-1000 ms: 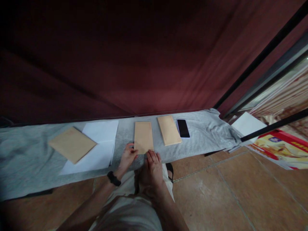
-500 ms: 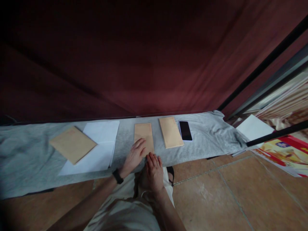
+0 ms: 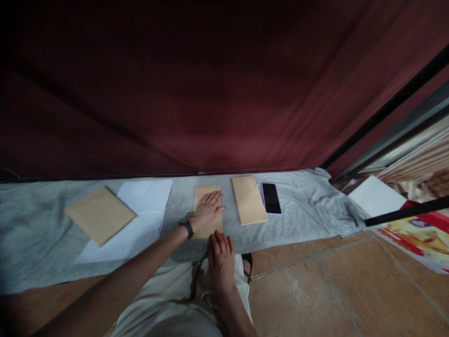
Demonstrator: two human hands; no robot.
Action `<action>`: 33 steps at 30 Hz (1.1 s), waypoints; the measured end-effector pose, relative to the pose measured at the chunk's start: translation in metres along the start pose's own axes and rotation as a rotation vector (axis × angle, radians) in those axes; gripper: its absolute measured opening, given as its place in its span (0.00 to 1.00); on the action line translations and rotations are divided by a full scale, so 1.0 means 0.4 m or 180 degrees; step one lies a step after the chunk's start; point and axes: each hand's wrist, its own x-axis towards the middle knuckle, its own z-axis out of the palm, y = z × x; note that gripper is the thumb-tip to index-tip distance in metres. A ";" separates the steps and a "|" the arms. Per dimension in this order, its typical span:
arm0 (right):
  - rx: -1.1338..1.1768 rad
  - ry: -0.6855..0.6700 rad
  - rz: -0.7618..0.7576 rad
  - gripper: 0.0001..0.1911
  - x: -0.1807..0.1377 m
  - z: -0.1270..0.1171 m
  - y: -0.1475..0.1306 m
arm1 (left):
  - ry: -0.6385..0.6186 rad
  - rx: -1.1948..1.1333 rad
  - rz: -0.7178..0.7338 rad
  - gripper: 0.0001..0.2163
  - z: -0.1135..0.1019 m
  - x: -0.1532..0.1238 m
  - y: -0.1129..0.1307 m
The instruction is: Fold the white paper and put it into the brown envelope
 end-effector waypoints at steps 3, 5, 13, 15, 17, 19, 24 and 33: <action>-0.0009 -0.0005 0.0042 0.26 0.002 -0.001 -0.001 | -0.0001 0.0010 -0.0080 0.28 -0.005 0.024 -0.004; 0.0005 -0.0008 0.0048 0.26 0.002 -0.001 -0.001 | -0.0029 0.0013 -0.0118 0.28 -0.005 0.026 -0.003; -0.0006 -0.0113 0.0077 0.26 -0.001 0.000 0.001 | -0.0244 -0.0010 0.0268 0.26 -0.008 -0.137 0.038; -0.0038 -0.0124 0.0100 0.25 -0.002 0.002 0.003 | -0.0246 -0.0043 0.0384 0.25 -0.016 -0.206 0.048; -0.0073 -0.0149 0.0101 0.25 -0.003 0.003 0.004 | -0.0194 -0.0062 0.0389 0.24 -0.025 -0.275 0.057; -0.0103 -0.0175 0.0076 0.25 -0.004 0.003 0.005 | -0.0096 -0.0042 0.0365 0.25 -0.031 -0.337 0.066; -0.0067 -0.0115 0.0028 0.24 -0.009 -0.001 0.007 | 0.0283 0.0056 -0.0117 0.26 -0.025 -0.448 0.083; 0.0288 0.0490 0.0587 0.23 0.023 0.007 0.039 | 0.0476 -0.0599 -0.0605 0.22 -0.006 -0.457 0.050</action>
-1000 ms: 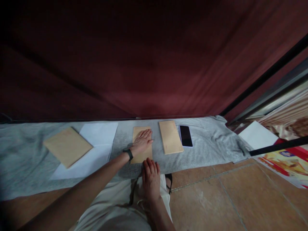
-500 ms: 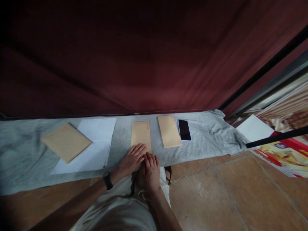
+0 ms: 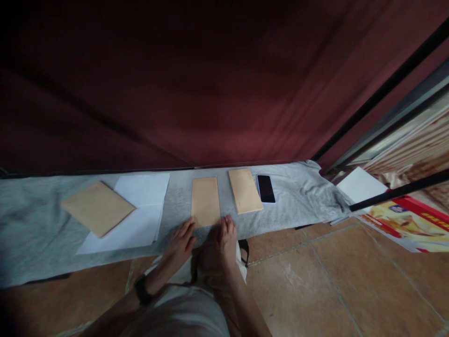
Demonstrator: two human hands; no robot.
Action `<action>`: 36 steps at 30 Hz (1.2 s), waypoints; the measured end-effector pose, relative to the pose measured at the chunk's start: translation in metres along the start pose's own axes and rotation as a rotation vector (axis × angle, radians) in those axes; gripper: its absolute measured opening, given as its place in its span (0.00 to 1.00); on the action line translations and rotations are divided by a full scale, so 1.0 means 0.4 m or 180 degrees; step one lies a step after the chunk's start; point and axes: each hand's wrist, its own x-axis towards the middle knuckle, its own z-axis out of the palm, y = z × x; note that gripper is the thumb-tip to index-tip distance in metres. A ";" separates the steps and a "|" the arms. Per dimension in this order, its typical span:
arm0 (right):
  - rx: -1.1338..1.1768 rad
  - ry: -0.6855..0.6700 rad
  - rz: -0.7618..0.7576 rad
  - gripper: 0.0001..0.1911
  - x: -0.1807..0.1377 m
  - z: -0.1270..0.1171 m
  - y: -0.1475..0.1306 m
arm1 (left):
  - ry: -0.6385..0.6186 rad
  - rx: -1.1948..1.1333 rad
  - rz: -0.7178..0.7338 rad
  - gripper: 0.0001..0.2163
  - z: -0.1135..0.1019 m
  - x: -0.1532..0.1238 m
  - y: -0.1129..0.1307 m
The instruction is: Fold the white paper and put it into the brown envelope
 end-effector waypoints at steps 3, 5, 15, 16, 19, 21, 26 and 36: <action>0.0125 0.0052 0.0237 0.17 0.030 0.009 -0.001 | 0.0038 -0.0435 -0.0196 0.21 0.004 0.022 0.001; 0.0344 0.0085 0.0390 0.13 0.045 0.015 -0.005 | 0.0074 -0.0720 -0.0326 0.20 0.006 0.031 0.005; 0.3115 -0.0078 0.2305 0.20 0.095 0.046 -0.033 | 0.0370 -0.2337 -0.1191 0.21 -0.011 0.034 0.027; 0.3302 -0.0042 0.2422 0.22 0.098 0.047 -0.037 | 0.0431 -0.2572 -0.1390 0.22 -0.015 0.035 0.028; 0.3773 -0.0031 0.2572 0.25 0.100 0.040 -0.044 | 0.0578 -0.3201 -0.1998 0.25 -0.028 0.041 0.030; 0.3983 -0.0060 0.2607 0.26 0.096 0.026 -0.046 | 0.0679 -0.3467 -0.2270 0.27 -0.038 0.047 0.033; 0.4115 -0.0094 0.2564 0.26 0.083 -0.003 -0.042 | 0.0163 -0.4271 -0.2570 0.23 -0.064 0.058 0.051; 0.3259 -0.0012 0.2218 0.25 0.091 0.003 0.005 | -0.0344 -0.4559 -0.2778 0.17 -0.087 0.112 0.068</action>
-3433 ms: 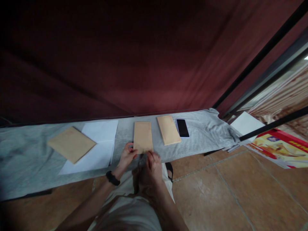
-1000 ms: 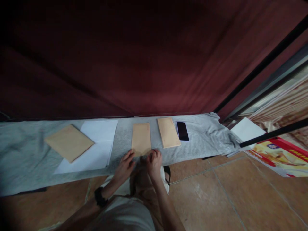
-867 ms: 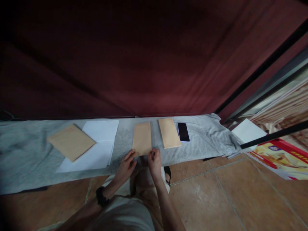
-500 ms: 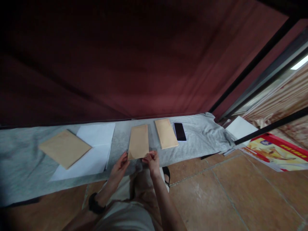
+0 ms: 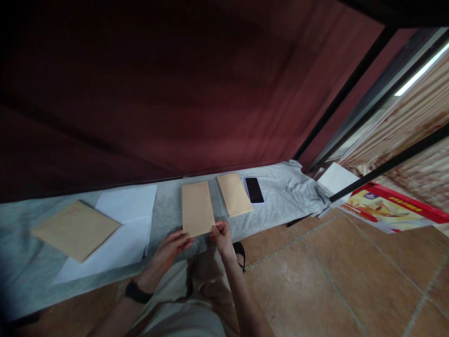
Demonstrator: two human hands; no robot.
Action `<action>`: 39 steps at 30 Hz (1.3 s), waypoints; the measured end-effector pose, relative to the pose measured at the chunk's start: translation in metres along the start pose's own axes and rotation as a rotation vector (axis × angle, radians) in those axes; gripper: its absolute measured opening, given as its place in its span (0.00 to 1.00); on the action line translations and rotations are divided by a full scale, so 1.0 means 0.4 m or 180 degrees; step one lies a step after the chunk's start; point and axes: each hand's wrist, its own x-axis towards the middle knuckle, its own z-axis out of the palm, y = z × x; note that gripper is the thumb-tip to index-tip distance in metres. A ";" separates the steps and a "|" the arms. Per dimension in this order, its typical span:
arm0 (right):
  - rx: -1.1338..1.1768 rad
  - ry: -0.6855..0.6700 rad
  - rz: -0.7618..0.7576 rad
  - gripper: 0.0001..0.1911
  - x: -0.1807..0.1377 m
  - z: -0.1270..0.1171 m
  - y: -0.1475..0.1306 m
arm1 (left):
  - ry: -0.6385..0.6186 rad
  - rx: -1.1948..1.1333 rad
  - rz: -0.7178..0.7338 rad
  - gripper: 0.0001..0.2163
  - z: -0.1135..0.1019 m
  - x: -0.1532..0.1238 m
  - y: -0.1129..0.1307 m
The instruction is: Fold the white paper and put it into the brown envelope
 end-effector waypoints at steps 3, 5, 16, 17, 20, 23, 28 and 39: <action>-0.0741 0.0058 -0.0632 0.17 -0.009 -0.016 -0.004 | 0.0035 -0.0049 0.0016 0.15 -0.002 0.008 -0.002; -0.1522 0.0140 -0.1217 0.15 -0.027 -0.033 -0.002 | 0.0055 -0.0044 0.0034 0.14 -0.006 0.010 -0.006; -0.3244 -0.0401 -0.1909 0.26 -0.120 -0.098 0.037 | 0.0129 -0.0030 -0.0095 0.17 -0.003 0.017 0.003; -0.3067 -0.0386 -0.1837 0.25 -0.117 -0.098 0.030 | 0.0058 0.0024 -0.0084 0.17 -0.004 0.015 0.003; -0.2297 -0.0191 -0.1484 0.22 -0.102 -0.093 0.006 | -0.0128 0.0141 -0.0052 0.17 -0.009 0.005 0.002; -0.1517 -0.0004 -0.0941 0.22 -0.077 -0.079 -0.013 | -0.0214 0.0163 -0.0038 0.18 -0.009 -0.004 -0.001; -0.0516 -0.0141 -0.0215 0.22 -0.036 -0.050 -0.023 | -0.0304 0.0163 -0.0004 0.21 0.003 -0.007 0.007; 0.0178 -0.0099 0.0169 0.25 -0.012 -0.025 -0.021 | -0.0127 0.0534 0.0407 0.20 0.021 0.011 0.007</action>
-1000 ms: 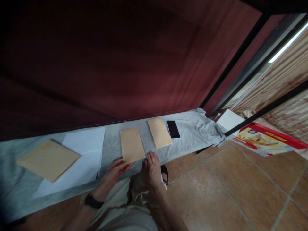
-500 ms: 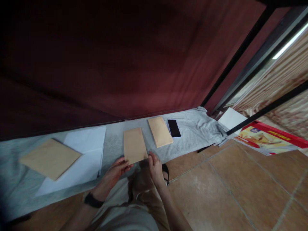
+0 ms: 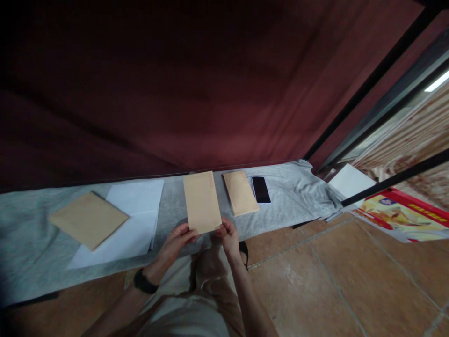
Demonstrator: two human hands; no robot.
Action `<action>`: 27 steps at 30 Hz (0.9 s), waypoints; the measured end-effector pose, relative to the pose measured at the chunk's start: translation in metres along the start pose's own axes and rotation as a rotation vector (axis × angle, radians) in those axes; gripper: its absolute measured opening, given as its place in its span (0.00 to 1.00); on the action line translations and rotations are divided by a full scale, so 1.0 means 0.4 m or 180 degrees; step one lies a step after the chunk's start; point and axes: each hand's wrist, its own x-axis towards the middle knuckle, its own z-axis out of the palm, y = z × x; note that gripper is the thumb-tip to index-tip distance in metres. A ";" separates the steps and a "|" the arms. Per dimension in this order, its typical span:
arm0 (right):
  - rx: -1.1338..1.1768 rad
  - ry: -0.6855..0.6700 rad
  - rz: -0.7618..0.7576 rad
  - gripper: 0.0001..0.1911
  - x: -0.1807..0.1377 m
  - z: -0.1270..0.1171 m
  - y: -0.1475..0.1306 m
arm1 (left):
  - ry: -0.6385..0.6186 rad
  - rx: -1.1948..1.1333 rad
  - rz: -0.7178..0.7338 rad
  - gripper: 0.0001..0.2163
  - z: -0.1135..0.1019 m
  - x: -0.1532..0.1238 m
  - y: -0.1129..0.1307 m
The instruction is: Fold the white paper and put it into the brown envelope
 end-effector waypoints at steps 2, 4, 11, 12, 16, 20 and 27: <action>-0.0064 0.0072 -0.0019 0.26 0.008 0.002 0.001 | -0.0010 0.0048 0.0056 0.20 -0.001 0.007 0.000; -0.0075 0.0128 0.0014 0.26 0.014 0.006 0.002 | -0.0041 0.0049 0.0088 0.19 -0.002 0.011 0.005; 0.0207 0.0094 0.0274 0.27 0.023 0.022 -0.005 | 0.0131 0.0144 0.0231 0.16 0.003 0.026 0.020; 0.0223 0.0064 0.0278 0.26 0.024 0.023 -0.007 | 0.0194 0.0152 0.0256 0.16 0.006 0.032 0.018; 0.0160 0.0014 0.0240 0.25 0.037 0.024 -0.012 | 0.0289 0.0050 0.0302 0.18 0.017 0.052 0.008; 0.0150 0.0016 0.0308 0.25 0.049 0.014 -0.009 | -0.0091 -0.0216 0.0004 0.17 0.010 0.054 0.007; 0.0146 -0.0071 0.0382 0.24 0.055 -0.003 0.011 | -0.0090 -0.0310 -0.0070 0.19 0.003 0.061 0.012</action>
